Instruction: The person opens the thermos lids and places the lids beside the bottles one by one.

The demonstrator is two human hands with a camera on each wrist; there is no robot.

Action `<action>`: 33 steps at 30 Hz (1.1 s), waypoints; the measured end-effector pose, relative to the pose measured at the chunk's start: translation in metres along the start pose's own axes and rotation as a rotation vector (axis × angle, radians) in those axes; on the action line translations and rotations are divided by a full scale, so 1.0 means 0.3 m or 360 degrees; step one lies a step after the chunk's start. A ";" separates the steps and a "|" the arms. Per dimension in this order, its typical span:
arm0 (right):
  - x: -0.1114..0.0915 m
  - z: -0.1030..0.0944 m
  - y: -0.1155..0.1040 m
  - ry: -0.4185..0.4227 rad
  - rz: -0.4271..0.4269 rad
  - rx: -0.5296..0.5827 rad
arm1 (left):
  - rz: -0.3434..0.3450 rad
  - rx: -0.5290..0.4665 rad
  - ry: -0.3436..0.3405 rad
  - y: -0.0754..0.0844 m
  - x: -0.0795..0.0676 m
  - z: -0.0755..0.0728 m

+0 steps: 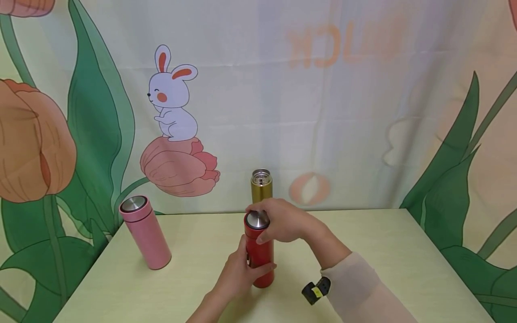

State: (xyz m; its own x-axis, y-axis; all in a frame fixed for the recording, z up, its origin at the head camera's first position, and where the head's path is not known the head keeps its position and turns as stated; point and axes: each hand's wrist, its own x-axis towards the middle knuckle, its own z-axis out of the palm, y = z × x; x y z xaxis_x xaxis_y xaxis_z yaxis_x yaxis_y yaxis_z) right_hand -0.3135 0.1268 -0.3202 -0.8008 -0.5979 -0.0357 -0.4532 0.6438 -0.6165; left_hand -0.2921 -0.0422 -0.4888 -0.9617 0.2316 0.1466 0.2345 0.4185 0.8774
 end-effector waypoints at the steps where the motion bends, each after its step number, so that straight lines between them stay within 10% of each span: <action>1: 0.000 -0.003 0.003 -0.0014 -0.0007 0.0022 | -0.0001 -0.0002 -0.0002 0.000 0.001 0.000; 22: -0.008 -0.013 0.022 -0.0079 -0.0049 0.0272 | 0.0023 0.0007 -0.0012 0.008 -0.003 -0.001; 29: -0.003 0.007 -0.016 0.0077 -0.0120 0.0035 | 0.0037 0.0041 0.0025 0.003 -0.004 -0.002; 33: -0.010 0.019 -0.054 0.0239 0.0065 -0.0176 | 0.0018 0.0045 0.0018 0.003 -0.002 -0.001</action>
State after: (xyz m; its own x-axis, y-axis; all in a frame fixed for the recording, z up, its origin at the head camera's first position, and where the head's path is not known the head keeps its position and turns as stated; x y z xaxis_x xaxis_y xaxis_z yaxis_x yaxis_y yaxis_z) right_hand -0.3015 0.1155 -0.3148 -0.8650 -0.4977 0.0638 -0.4529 0.7195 -0.5265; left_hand -0.2912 -0.0421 -0.4879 -0.9605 0.2266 0.1615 0.2490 0.4409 0.8623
